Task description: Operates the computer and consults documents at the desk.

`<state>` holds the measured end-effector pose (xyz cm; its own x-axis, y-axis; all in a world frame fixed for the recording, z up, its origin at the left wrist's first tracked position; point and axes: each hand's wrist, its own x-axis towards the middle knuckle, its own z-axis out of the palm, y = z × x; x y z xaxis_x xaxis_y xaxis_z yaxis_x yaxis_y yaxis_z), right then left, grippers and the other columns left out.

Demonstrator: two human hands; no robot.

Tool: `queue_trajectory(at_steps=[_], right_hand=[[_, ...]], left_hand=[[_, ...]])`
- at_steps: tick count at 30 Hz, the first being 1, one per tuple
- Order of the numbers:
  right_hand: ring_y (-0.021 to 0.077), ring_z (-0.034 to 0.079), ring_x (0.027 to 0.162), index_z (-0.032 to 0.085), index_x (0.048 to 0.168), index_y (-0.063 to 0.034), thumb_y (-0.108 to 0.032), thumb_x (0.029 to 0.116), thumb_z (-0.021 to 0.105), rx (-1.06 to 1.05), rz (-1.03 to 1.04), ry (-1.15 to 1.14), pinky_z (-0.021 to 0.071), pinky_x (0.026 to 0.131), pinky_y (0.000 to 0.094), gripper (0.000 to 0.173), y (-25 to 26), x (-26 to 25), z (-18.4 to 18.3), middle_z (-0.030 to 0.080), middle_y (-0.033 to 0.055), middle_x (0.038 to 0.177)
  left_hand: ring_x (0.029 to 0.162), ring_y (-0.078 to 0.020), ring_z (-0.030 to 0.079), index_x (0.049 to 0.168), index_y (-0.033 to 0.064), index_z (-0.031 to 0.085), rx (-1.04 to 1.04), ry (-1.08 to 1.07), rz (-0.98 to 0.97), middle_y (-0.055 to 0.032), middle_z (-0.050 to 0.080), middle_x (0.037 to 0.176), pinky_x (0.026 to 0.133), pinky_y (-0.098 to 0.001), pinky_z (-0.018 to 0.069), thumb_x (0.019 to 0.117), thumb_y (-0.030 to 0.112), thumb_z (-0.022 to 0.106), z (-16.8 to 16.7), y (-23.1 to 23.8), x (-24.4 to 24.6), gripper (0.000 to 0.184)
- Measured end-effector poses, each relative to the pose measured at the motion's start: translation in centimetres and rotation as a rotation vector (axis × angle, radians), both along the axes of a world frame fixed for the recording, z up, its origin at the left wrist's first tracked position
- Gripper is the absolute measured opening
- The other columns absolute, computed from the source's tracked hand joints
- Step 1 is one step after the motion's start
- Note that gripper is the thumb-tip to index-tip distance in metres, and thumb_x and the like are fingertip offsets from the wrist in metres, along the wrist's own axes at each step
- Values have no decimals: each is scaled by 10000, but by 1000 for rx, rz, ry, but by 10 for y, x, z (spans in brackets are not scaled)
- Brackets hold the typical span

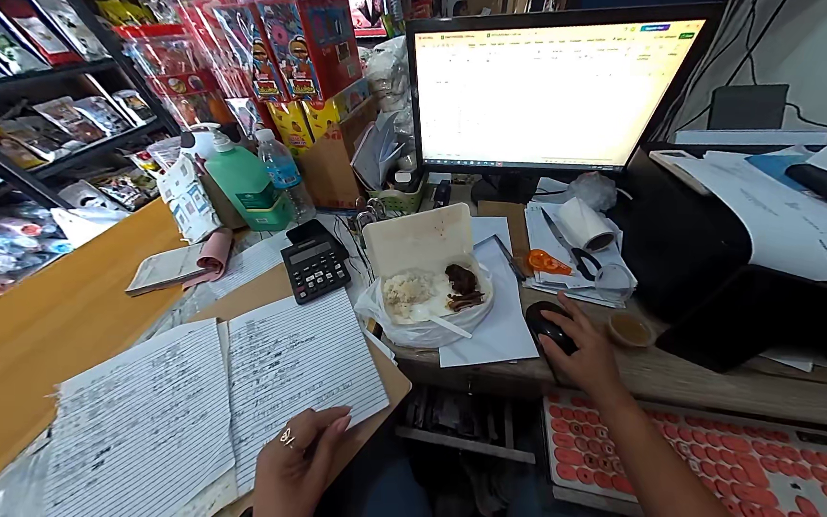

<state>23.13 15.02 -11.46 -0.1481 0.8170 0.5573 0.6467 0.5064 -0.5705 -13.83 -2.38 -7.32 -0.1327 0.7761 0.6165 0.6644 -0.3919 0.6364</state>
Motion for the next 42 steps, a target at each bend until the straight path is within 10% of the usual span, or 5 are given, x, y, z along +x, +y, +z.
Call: queue_trajectory(at_steps=[10,15,22,34,42], right_hand=[[515,601,1223,719,1225,28,-297,902,610,-20,11,0,479,973,627,470,-2,-1,-1,526,309,1462],[516,595,1234,711,1238,28,-310,910,612,-9,6,-19,480,980,625,481,-1,3,-2,524,327,1452],[615,430,1353,627,1291,127,-338,956,580,-38,101,-132,362,1131,616,575,-2,9,4,431,435,1461],[586,388,1399,620,1273,156,-320,968,580,-27,105,-121,345,1178,495,567,4,14,-4,402,450,1470],[610,419,1362,631,1256,158,-314,945,575,-24,70,-118,367,1142,536,568,-2,6,7,415,445,1464]], left_hand=[[716,63,598,813,27,703,-103,77,11,-20,662,716,708,-85,475,994,325,612,2,-11,-4,360],[1115,-419,682,1231,-31,712,-313,270,120,-237,709,1198,935,-602,516,974,362,595,12,-33,-3,484],[1428,-504,415,1465,2,534,-514,448,237,-266,476,1526,1111,-748,282,925,597,581,9,-57,-2,805],[1514,-485,261,1579,44,377,-742,518,291,-252,313,1632,1170,-727,150,952,745,368,-3,-52,12,941],[1489,-532,277,1573,-1,359,-739,538,310,-276,319,1619,1144,-740,187,928,682,512,0,-25,46,951]])
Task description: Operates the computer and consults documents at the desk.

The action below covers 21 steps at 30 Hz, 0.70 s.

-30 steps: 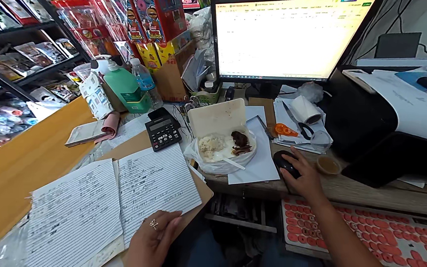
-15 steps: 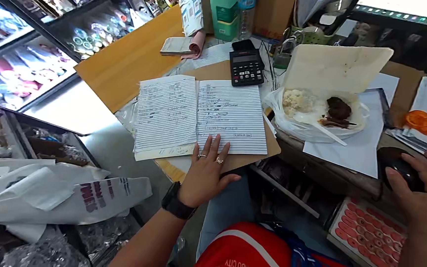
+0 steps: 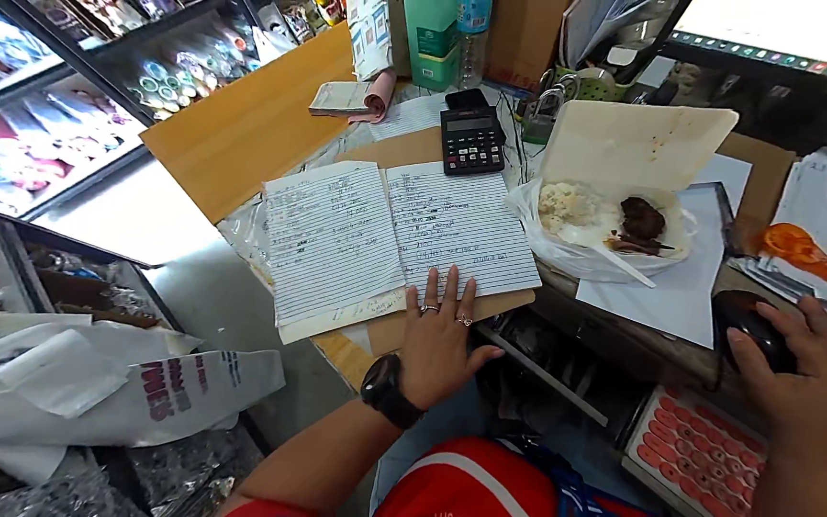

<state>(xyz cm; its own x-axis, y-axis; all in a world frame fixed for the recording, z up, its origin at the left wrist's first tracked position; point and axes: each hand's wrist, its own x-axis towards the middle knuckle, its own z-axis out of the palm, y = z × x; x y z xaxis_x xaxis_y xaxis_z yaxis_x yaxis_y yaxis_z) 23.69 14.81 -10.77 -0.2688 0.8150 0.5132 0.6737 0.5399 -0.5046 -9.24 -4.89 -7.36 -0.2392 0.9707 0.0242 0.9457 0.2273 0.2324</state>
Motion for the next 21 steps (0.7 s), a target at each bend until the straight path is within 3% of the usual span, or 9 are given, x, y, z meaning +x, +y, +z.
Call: queue_trajectory(at_steps=[3,6,10,14,21], right_hand=[[633,421,1347,630,1258,157,-300,946,573,5,16,2,369,1130,578,556,-1,-3,0,417,450,1459],[615,499,1285,664,1244,118,-321,938,580,43,0,40,420,1061,621,542,1,-2,-3,471,430,1430],[546,563,1263,693,1245,59,-331,918,603,26,-39,70,466,993,649,516,2,-2,-6,506,362,1448],[528,584,1246,710,1231,35,-315,904,601,10,-73,84,478,958,655,492,2,-4,-8,513,333,1459],[528,590,1234,718,1224,29,-323,900,607,3,-79,95,474,970,653,491,2,-4,-8,522,322,1458]], left_hand=[[1491,-533,272,1568,1,372,-43,-6,4,-272,304,1627,1136,-738,204,923,674,536,4,3,5,947],[1434,-529,390,1512,17,484,34,1,-47,-256,424,1569,1094,-723,317,908,637,589,8,4,-6,873],[1293,-498,564,1425,-33,566,126,12,-121,-233,602,1415,970,-706,450,897,572,637,20,11,-35,807],[1393,-534,444,1397,-14,603,175,103,-92,-279,494,1506,1052,-734,349,886,639,561,16,16,-48,831],[1470,-546,307,1477,-5,521,92,33,-4,-306,371,1580,1120,-758,217,891,690,520,1,4,-52,909]])
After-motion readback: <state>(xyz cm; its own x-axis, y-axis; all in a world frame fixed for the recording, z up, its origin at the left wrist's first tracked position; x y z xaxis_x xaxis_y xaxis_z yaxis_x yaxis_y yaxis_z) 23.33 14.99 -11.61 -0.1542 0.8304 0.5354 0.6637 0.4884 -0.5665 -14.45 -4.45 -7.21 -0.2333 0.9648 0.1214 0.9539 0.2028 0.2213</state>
